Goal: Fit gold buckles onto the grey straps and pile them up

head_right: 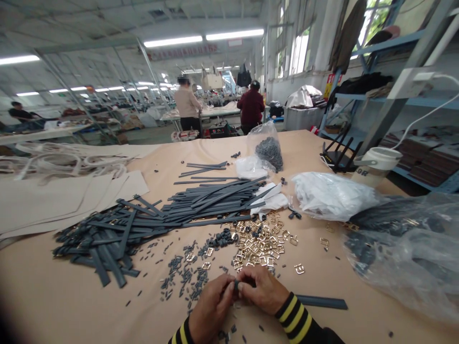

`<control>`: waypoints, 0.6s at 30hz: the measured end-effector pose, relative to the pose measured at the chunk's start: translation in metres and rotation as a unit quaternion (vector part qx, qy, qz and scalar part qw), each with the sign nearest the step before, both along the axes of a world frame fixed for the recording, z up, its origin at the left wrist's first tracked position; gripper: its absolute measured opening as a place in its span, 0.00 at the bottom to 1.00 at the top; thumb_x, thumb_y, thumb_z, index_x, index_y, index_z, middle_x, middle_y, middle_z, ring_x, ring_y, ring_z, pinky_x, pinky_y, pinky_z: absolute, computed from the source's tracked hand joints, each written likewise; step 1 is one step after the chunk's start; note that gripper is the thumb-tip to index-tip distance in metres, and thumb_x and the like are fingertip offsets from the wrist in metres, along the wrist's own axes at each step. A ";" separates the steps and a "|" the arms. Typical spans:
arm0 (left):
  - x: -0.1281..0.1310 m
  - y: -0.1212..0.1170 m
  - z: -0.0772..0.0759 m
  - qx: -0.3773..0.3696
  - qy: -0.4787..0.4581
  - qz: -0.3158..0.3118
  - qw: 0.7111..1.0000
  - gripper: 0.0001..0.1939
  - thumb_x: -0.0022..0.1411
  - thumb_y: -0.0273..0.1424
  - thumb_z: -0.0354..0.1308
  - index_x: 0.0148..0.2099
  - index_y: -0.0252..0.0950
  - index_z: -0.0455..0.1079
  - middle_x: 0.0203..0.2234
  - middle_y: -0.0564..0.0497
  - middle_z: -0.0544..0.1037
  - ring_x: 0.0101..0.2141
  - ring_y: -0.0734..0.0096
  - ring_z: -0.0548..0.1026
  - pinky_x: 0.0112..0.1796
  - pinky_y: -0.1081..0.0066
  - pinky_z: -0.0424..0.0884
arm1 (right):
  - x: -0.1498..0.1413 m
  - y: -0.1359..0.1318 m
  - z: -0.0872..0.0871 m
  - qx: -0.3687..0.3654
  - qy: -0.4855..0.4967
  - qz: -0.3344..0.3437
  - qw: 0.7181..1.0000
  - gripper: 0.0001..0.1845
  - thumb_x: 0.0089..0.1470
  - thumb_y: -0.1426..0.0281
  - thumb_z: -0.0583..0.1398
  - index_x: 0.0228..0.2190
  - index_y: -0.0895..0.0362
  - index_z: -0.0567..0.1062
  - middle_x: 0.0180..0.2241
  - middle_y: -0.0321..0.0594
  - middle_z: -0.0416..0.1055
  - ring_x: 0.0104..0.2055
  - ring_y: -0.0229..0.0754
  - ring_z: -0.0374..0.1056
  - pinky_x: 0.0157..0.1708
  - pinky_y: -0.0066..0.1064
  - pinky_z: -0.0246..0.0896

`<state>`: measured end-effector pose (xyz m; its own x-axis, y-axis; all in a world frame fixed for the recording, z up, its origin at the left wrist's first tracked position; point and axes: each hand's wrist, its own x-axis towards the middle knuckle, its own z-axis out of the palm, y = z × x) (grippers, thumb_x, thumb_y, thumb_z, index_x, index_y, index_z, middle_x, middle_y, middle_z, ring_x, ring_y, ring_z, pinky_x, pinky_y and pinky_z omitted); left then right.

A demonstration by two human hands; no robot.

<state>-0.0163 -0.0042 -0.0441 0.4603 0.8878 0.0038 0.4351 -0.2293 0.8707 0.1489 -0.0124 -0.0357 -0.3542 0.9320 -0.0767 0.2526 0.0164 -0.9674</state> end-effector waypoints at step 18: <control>-0.025 0.088 0.009 0.273 0.298 0.006 0.915 0.09 0.54 0.21 0.45 0.34 0.35 0.64 0.32 0.47 0.67 0.36 0.64 0.63 0.37 0.65 0.63 | 0.004 0.001 -0.002 -0.022 0.052 -0.048 0.997 0.13 0.55 0.62 0.49 0.27 0.57 0.64 0.16 0.27 0.56 0.18 0.31 0.51 0.20 0.23 0.49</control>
<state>-0.0411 0.0834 -0.0356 0.5147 0.8338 0.1996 0.8008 -0.5507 0.2355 0.1534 -0.0112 -0.0381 -0.2713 0.9587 -0.0857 0.1486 -0.0462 -0.9878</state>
